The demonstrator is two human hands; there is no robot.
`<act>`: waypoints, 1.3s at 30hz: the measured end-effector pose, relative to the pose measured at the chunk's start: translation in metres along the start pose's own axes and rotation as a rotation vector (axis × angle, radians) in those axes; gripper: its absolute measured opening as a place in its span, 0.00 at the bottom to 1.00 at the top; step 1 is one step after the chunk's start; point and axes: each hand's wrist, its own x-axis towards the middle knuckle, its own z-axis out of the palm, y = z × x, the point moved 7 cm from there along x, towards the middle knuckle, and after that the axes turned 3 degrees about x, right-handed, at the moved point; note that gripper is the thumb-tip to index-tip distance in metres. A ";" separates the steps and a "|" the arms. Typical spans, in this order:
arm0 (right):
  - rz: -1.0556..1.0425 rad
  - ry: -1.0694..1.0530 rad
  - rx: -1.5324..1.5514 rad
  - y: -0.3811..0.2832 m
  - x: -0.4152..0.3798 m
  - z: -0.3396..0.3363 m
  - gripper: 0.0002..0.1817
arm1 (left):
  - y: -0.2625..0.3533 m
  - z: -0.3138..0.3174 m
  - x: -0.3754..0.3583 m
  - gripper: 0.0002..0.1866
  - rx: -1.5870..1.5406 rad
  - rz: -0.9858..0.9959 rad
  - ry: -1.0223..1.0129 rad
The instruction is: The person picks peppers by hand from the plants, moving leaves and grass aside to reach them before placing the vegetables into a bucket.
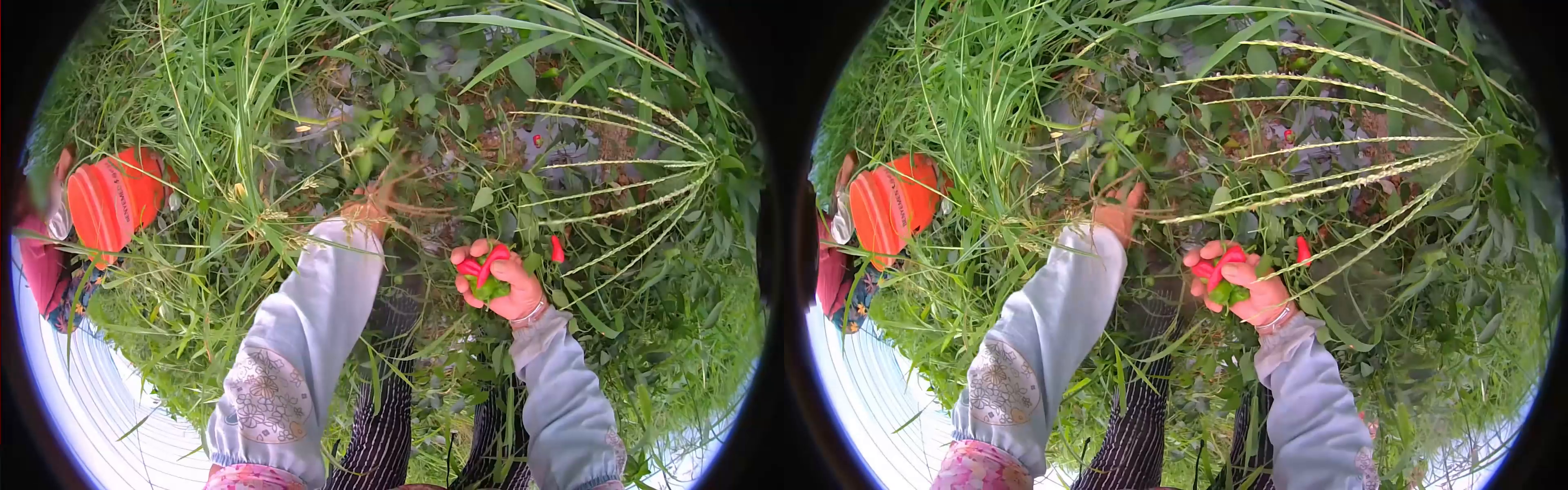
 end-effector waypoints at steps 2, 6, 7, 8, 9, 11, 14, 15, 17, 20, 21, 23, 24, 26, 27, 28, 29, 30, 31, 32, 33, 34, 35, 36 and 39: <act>0.002 -0.008 -0.003 0.001 0.001 -0.001 0.18 | -0.017 -0.003 0.005 0.25 -0.070 -0.030 -0.136; 0.004 -0.011 0.001 0.002 0.004 -0.002 0.18 | -0.055 -0.017 0.016 0.19 -0.189 -0.249 -0.238; 0.002 -0.013 0.001 0.002 0.004 -0.002 0.18 | -0.070 0.008 0.020 0.18 -0.287 -0.232 -0.202; 0.002 -0.014 0.001 0.002 0.004 -0.003 0.18 | -0.085 0.036 0.023 0.18 -0.385 -0.212 -0.167; 0.000 -0.022 0.004 0.002 0.004 -0.003 0.18 | -0.087 0.037 0.024 0.17 -0.362 -0.283 -0.260; -0.001 -0.016 0.003 0.002 0.003 -0.005 0.17 | -0.094 0.077 0.032 0.15 -0.029 -0.005 -0.293; -0.004 -0.026 -0.001 0.001 0.005 -0.004 0.17 | -0.063 -0.005 0.035 0.11 0.279 -0.230 -0.209; -0.004 -0.022 0.001 0.001 0.004 -0.004 0.17 | -0.067 -0.006 0.035 0.11 0.235 -0.331 -0.079; -0.002 -0.018 0.001 0.000 0.005 0.000 0.17 | -0.081 0.015 0.036 0.12 0.239 -0.272 0.009; 0.017 0.016 -0.018 0.000 0.006 0.001 0.17 | -0.087 0.028 0.019 0.11 0.122 -0.070 -0.125; 0.046 0.031 -0.068 0.000 0.007 0.002 0.17 | -0.078 0.007 0.008 0.11 0.087 -0.134 -0.241; 0.103 0.059 -0.169 0.003 0.010 0.002 0.18 | -0.057 -0.036 -0.015 0.15 0.117 -0.112 -0.353; 0.134 0.073 -0.219 0.004 0.008 0.001 0.18 | -0.043 -0.048 -0.024 0.20 0.174 -0.025 -0.354; 0.196 0.076 -0.248 0.011 0.010 0.006 0.17 | -0.013 -0.091 -0.049 0.18 0.119 -0.018 -0.004; 0.233 0.080 -0.261 0.015 0.011 0.007 0.17 | 0.001 -0.100 -0.049 0.14 0.207 -0.033 -0.246; 0.269 0.086 -0.273 0.019 0.011 0.007 0.17 | 0.008 -0.105 -0.056 0.12 0.145 -0.053 -0.147; 0.285 0.103 -0.296 0.021 0.012 0.008 0.18 | 0.011 -0.099 -0.064 0.12 0.137 -0.084 -0.179; 0.308 0.124 -0.294 0.023 0.013 0.009 0.18 | 0.013 -0.093 -0.071 0.12 0.129 -0.116 -0.211; 0.327 0.142 -0.294 0.024 0.012 0.008 0.18 | 0.019 -0.096 -0.076 0.12 0.095 -0.132 -0.146; 0.346 0.161 -0.295 0.025 0.015 0.008 0.19 | 0.021 -0.100 -0.081 0.12 0.058 -0.146 -0.080; 0.356 0.178 -0.322 0.027 0.018 0.008 0.19 | 0.026 -0.103 -0.085 0.12 0.021 -0.160 -0.017; 0.372 0.195 -0.345 0.031 0.019 0.008 0.19 | 0.033 -0.104 -0.091 0.11 0.028 -0.169 -0.072; 0.387 0.210 -0.368 0.036 0.021 0.008 0.20 | 0.041 -0.108 -0.094 0.11 0.037 -0.178 -0.128; 0.404 0.212 -0.383 0.040 0.025 0.007 0.20 | 0.046 -0.109 -0.098 0.10 0.046 -0.187 -0.179; 0.458 0.231 -0.418 0.052 0.034 0.004 0.21 | 0.049 -0.110 -0.104 0.09 0.025 -0.259 -0.141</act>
